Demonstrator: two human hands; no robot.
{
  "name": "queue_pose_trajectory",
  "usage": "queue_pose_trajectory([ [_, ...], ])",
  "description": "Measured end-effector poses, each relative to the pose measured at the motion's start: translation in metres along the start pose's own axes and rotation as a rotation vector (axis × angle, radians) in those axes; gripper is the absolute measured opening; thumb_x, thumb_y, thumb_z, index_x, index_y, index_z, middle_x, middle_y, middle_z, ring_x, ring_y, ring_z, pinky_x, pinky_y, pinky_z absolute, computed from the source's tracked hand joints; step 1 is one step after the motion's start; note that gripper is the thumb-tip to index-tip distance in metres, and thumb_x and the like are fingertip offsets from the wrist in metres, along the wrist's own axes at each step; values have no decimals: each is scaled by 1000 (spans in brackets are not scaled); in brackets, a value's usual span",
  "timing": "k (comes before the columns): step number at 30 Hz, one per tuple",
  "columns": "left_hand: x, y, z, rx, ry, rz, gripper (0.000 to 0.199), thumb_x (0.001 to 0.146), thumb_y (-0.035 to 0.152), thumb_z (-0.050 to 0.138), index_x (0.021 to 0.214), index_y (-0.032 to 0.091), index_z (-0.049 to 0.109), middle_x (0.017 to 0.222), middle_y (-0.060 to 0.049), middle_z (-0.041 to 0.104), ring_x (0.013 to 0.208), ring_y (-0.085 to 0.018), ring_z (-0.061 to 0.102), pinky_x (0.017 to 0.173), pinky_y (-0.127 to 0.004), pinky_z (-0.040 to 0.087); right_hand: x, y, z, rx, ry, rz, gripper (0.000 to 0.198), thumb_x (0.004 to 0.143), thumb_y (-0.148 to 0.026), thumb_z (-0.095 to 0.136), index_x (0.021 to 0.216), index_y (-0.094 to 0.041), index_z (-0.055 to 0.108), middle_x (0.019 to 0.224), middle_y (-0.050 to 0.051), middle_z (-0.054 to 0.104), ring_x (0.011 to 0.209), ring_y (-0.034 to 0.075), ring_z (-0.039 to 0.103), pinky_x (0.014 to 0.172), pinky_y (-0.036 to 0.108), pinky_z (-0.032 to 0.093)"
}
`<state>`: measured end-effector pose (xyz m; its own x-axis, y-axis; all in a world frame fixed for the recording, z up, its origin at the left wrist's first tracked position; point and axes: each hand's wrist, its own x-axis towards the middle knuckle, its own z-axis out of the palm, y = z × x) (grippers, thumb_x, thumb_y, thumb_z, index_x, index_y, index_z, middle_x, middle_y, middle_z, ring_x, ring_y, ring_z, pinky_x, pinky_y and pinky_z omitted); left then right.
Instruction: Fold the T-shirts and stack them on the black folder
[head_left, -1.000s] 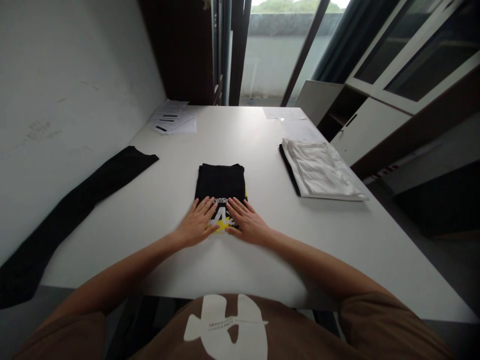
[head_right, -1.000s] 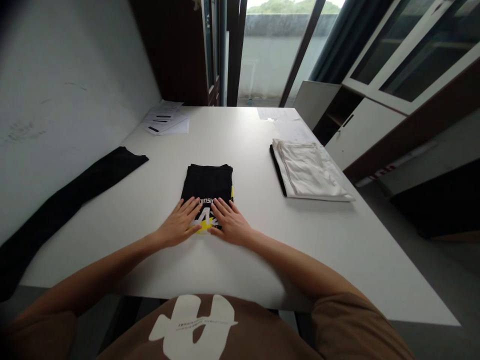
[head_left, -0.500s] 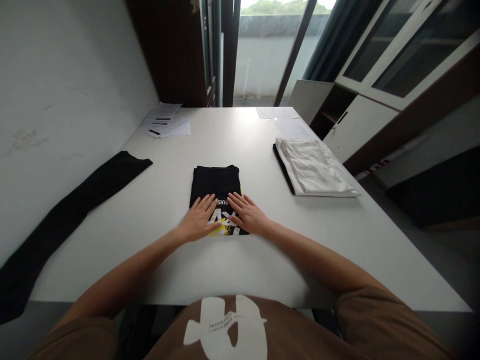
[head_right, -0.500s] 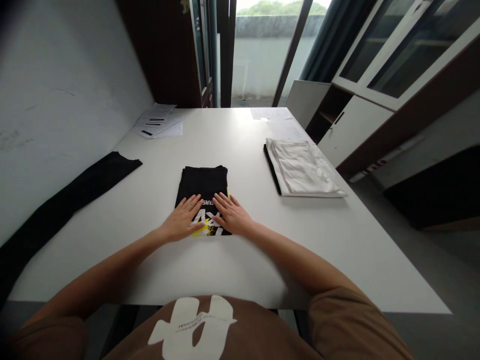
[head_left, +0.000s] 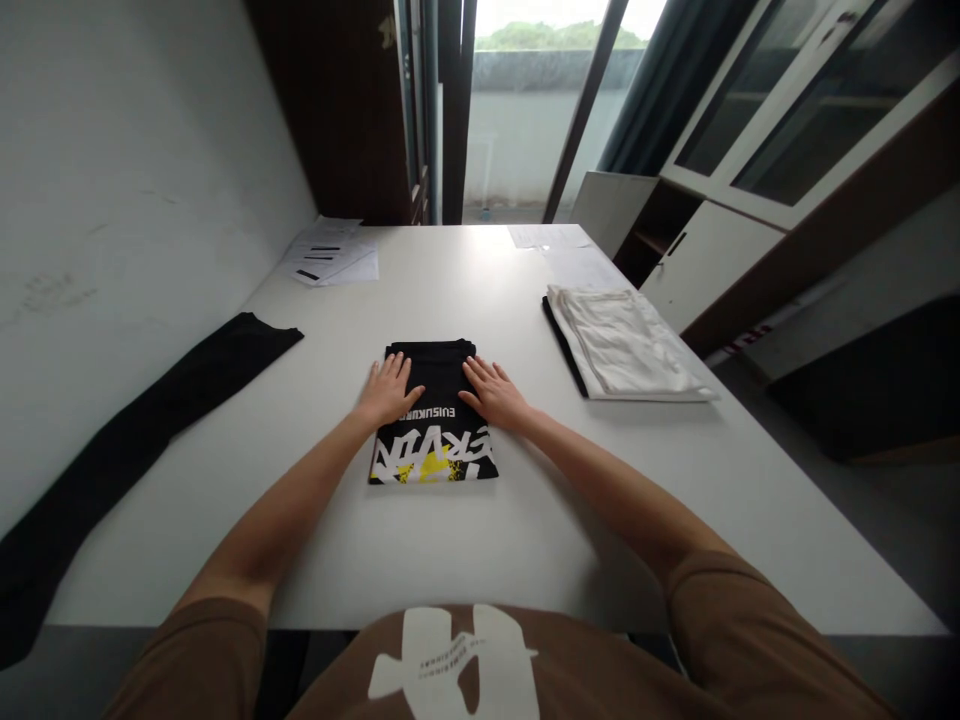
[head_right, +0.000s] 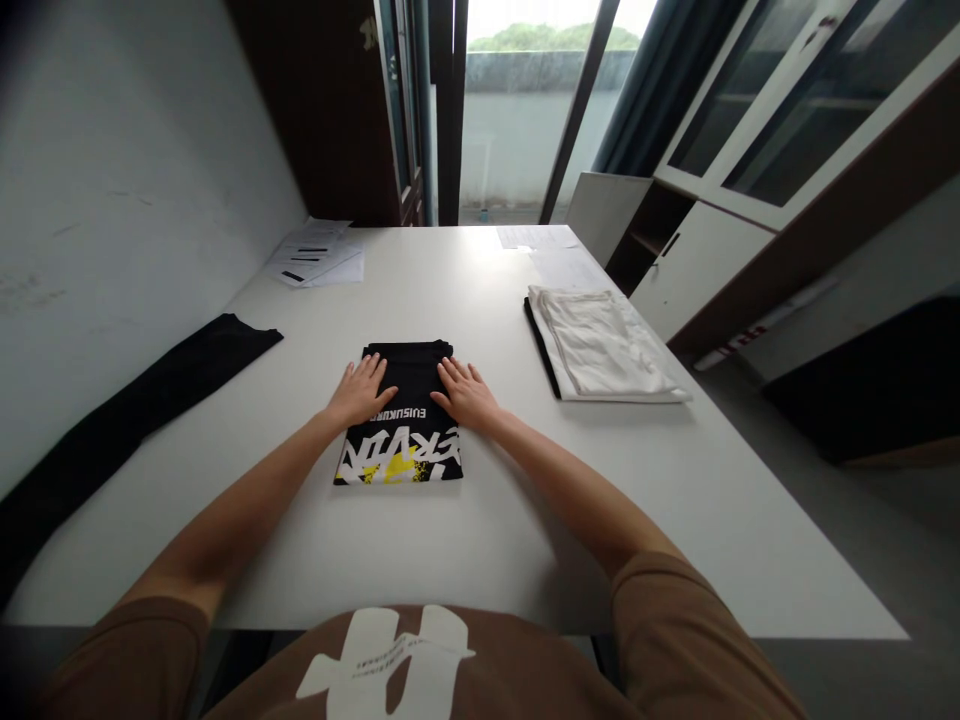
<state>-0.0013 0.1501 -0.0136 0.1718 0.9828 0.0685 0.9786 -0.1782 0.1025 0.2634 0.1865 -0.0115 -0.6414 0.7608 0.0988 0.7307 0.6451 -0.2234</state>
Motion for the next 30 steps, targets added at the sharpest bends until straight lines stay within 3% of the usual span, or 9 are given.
queue_pose_trajectory([
  [4, 12, -2, 2, 9, -1, 96, 76, 102, 61, 32, 162, 16, 32, 171, -10, 21, 159, -29, 15, 129, -53, 10, 19, -3, 5, 10, 2, -111, 74, 105, -62, 26, 165, -17, 27, 169, 6, 22, 159, 23, 12, 130, 45, 10],
  [9, 22, -13, -1, 4, 10, -90, 73, 102, 58, 32, 162, 15, 34, 170, -13, 23, 158, -34, 18, 126, -59, 16, 46, 4, 6, -22, -3, 51, 74, 105, -62, 28, 164, -17, 30, 169, 9, 21, 159, 27, 13, 129, 51, 11],
  [13, 21, -13, 4, -17, 24, 79, 69, 102, 57, 33, 162, 22, 34, 171, -7, 24, 159, -30, 15, 128, -56, 13, 58, 6, 8, -25, -14, -80, 72, 105, -61, 29, 164, -19, 31, 170, 6, 22, 159, 24, 12, 130, 48, 10],
  [16, 23, -24, 6, -46, -22, -86, 77, 101, 65, 31, 164, 21, 28, 171, -10, 21, 158, -34, 16, 125, -61, 17, 60, 7, 8, -9, -24, -46, 72, 105, -60, 27, 163, -18, 32, 169, 6, 23, 158, 24, 16, 129, 48, 12],
  [19, 25, -39, 6, -44, -10, -264, 80, 101, 65, 24, 164, 15, 27, 170, -14, 22, 157, -37, 18, 124, -63, 17, 58, 2, 5, -39, 33, 1, 74, 105, -60, 28, 162, -13, 34, 168, 11, 25, 158, 28, 15, 129, 52, 7],
  [21, 23, -44, 7, -35, 23, -279, 78, 103, 61, 21, 164, 14, 28, 170, -14, 24, 157, -34, 19, 125, -60, 17, 56, -7, 5, -37, 32, -130, 72, 105, -59, 30, 162, -15, 35, 168, 9, 24, 158, 27, 14, 130, 50, 4],
  [24, 19, -45, 10, -13, 61, -296, 74, 103, 56, 22, 162, 13, 30, 169, -15, 27, 157, -33, 21, 126, -56, 18, 62, -17, 8, 19, -56, -326, 67, 106, -57, 28, 162, -21, 34, 169, 3, 24, 158, 22, 17, 130, 45, 10],
  [30, 12, -42, -4, -70, 135, -322, 61, 103, 44, 32, 156, 14, 43, 164, -14, 39, 153, -33, 31, 124, -58, 23, 95, -2, 5, 9, -33, -117, 70, 106, -58, 28, 163, -16, 32, 168, 8, 25, 157, 26, 19, 129, 47, 12],
])
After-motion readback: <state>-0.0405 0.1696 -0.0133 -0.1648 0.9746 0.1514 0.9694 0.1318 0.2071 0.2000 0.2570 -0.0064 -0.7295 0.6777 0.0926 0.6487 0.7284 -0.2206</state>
